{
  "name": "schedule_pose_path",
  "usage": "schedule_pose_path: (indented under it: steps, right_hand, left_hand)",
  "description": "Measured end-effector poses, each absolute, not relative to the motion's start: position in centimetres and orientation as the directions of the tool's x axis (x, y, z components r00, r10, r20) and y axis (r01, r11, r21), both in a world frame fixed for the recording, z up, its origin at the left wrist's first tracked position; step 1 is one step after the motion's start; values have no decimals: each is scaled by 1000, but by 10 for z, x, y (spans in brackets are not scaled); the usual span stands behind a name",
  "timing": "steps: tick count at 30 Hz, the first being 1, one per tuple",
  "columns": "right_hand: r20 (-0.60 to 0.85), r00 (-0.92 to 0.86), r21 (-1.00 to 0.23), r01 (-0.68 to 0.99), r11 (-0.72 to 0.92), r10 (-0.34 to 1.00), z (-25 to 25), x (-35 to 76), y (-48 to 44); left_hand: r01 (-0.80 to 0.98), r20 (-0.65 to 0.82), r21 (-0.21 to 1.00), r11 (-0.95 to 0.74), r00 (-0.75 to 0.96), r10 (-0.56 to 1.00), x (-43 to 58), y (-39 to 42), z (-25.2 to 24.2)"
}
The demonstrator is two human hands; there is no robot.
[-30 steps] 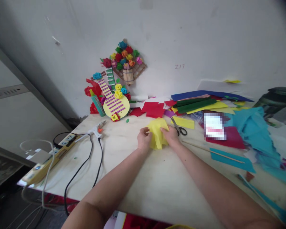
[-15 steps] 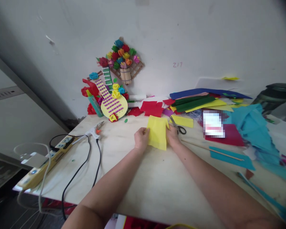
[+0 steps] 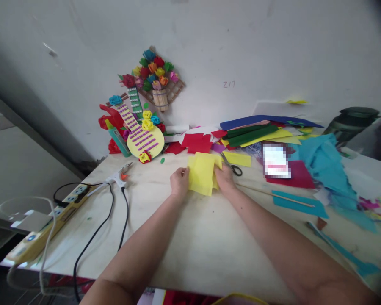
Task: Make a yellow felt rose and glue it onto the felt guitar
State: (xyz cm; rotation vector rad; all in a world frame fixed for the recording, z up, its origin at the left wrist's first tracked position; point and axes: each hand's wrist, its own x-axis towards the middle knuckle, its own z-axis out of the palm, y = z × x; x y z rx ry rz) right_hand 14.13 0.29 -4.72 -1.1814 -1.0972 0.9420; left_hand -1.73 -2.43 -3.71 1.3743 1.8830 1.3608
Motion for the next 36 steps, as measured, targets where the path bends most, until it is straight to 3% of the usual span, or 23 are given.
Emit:
schedule_pose_path:
  steps: [6, 11, 15, 18, 21, 25, 28, 30, 33, 36]
  right_hand:
    - [151, 248, -971, -142, 190, 957, -46, 140, 4]
    - [106, 269, -921, -337, 197, 957, -37, 139, -2]
    - [51, 322, -892, -412, 188, 945, -34, 141, -1]
    - [6, 376, -872, -452, 189, 927, -34, 143, 3]
    - [-35, 397, -856, -485, 178, 917, -33, 144, 5]
    - [-47, 382, -881, -451, 142, 923, -27, 142, 3]
    - [-29, 356, -894, -427, 135, 934, -26, 141, 1]
    - [-16, 340, -889, -436, 142, 940, -28, 142, 2]
    - [-4, 300, -893, -429, 132, 954, -31, 142, 4]
    - [31, 251, -904, -405, 134, 967, -34, 141, 3]
  left_hand:
    - [440, 212, 898, 26, -484, 849, -34, -19, -25]
    - [657, 313, 717, 231, -600, 736, -72, -21, 4]
    - [669, 279, 655, 352, -647, 710, -97, -23, 11]
    - [737, 235, 538, 409, -597, 767, -101, -23, 5]
    - [834, 339, 424, 354, -508, 791, -93, -23, 1]
    - [951, 616, 301, 74, -253, 746, -73, -25, 2]
    - [909, 620, 381, -170, -114, 776, -54, -29, 0]
    - [825, 562, 500, -262, -80, 823, -40, -33, -3]
    - [667, 462, 661, -343, -2, 887, -22, -42, -5]
    - [461, 343, 827, -320, 36, 939, -12, -49, -4]
